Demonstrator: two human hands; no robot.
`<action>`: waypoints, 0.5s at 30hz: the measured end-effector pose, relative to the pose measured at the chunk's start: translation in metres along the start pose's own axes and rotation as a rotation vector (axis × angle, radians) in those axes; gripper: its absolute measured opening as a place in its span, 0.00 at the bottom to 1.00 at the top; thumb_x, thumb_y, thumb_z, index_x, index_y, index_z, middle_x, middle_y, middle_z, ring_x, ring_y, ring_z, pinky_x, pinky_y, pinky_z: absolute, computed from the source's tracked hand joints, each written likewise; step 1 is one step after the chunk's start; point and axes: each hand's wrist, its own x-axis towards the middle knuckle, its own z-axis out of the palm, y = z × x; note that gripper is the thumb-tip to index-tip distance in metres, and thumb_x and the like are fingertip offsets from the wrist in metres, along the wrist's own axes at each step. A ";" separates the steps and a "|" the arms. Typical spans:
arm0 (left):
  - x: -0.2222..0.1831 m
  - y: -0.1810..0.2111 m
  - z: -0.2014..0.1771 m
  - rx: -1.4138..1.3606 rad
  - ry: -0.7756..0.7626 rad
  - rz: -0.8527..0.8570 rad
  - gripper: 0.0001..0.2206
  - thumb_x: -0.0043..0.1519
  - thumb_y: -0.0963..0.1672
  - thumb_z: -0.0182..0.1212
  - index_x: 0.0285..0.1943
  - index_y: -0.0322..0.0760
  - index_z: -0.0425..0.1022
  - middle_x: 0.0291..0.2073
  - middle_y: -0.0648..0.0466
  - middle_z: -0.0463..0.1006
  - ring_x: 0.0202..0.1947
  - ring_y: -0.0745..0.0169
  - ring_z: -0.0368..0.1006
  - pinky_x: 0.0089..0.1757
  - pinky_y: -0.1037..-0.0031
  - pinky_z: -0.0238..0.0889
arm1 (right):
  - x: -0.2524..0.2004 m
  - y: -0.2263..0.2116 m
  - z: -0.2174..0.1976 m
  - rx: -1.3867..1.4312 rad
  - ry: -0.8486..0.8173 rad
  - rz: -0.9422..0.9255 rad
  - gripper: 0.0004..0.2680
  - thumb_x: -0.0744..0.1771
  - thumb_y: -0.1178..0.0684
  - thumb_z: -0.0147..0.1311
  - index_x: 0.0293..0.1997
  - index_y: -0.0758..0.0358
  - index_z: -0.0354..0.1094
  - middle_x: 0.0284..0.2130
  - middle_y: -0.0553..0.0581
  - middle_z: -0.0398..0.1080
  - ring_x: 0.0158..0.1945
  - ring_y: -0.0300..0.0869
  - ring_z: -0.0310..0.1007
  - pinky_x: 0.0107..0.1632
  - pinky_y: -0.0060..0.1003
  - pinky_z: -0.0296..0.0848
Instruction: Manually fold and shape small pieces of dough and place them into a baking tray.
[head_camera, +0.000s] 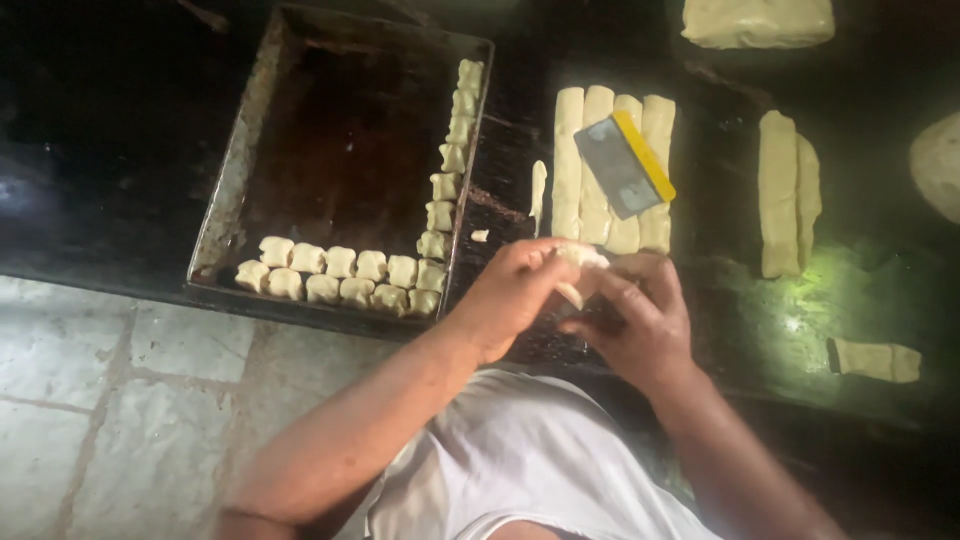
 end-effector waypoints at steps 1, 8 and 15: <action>-0.001 0.004 0.001 -0.001 0.004 -0.003 0.15 0.64 0.38 0.55 0.59 0.31 0.80 0.41 0.53 0.83 0.38 0.71 0.74 0.40 0.77 0.69 | -0.004 0.005 0.001 0.004 -0.003 0.002 0.20 0.53 0.50 0.73 0.44 0.66 0.74 0.41 0.62 0.69 0.42 0.55 0.71 0.41 0.46 0.74; -0.012 0.019 0.013 0.305 0.117 0.129 0.06 0.67 0.39 0.54 0.50 0.34 0.70 0.39 0.54 0.81 0.39 0.70 0.79 0.39 0.77 0.73 | -0.005 0.043 -0.012 0.250 -0.177 0.282 0.06 0.63 0.54 0.69 0.40 0.57 0.77 0.43 0.56 0.72 0.43 0.42 0.76 0.42 0.39 0.75; -0.021 0.012 0.005 0.484 0.021 0.257 0.11 0.65 0.41 0.70 0.36 0.30 0.70 0.28 0.53 0.78 0.31 0.73 0.73 0.34 0.77 0.68 | 0.001 0.060 -0.005 1.337 -0.384 0.839 0.10 0.66 0.57 0.63 0.47 0.73 0.71 0.39 0.60 0.77 0.43 0.43 0.78 0.49 0.36 0.76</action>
